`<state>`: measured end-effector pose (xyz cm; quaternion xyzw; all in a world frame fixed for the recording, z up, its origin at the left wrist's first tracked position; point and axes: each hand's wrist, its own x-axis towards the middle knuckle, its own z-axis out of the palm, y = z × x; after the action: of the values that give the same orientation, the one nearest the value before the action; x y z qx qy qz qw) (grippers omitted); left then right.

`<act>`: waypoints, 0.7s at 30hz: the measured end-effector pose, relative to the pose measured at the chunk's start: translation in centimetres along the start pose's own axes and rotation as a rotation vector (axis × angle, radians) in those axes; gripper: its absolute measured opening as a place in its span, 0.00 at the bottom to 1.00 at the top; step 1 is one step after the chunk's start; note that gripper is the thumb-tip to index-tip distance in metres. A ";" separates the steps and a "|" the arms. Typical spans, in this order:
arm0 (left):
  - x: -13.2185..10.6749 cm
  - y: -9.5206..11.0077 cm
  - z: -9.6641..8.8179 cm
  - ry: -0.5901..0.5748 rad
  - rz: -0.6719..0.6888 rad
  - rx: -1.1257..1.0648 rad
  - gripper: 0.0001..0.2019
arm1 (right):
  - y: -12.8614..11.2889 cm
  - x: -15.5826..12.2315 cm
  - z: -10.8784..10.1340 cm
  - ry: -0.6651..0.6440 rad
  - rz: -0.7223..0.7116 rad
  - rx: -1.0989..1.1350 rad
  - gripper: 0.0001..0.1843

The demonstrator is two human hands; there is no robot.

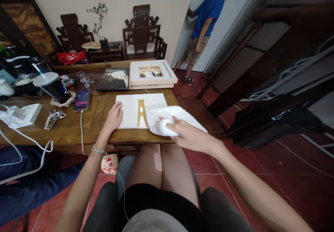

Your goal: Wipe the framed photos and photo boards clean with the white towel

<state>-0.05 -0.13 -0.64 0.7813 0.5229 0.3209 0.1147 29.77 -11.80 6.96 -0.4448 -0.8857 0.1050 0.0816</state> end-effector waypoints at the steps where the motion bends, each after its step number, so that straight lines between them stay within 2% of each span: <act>1: 0.0 0.0 0.0 0.003 0.001 0.001 0.20 | 0.2 -0.3 -0.8 0.006 0.037 0.004 0.14; 4: 0.0 0.0 0.0 0.008 -0.002 -0.006 0.20 | 1.8 1.1 -2.7 0.161 0.135 -0.092 0.14; 7: 0.1 0.1 -0.1 -0.005 -0.011 -0.014 0.20 | 3.3 4.8 -2.9 0.317 0.156 -0.264 0.17; 9: 0.0 0.2 -0.2 -0.009 -0.020 -0.020 0.20 | 3.7 7.2 -1.9 0.266 0.145 -0.323 0.19; 12: 0.0 0.2 -0.3 -0.006 -0.023 -0.024 0.20 | 3.1 9.1 0.4 0.060 0.124 -0.291 0.20; 14: -0.1 0.1 -0.3 -0.002 -0.018 -0.026 0.20 | 2.2 8.4 1.7 0.004 0.117 -0.243 0.21; 16: -0.2 0.1 -0.2 0.004 -0.013 -0.031 0.20 | 1.0 6.4 2.7 0.013 0.097 -0.204 0.19; 21: -0.3 0.2 -0.1 0.001 -0.004 -0.029 0.20 | -1.1 0.9 3.4 0.055 -0.001 -0.108 0.17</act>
<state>-0.04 -0.47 -0.62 0.7783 0.5200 0.3284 0.1264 27.57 -12.13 4.05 -0.4509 -0.8877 0.0450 0.0817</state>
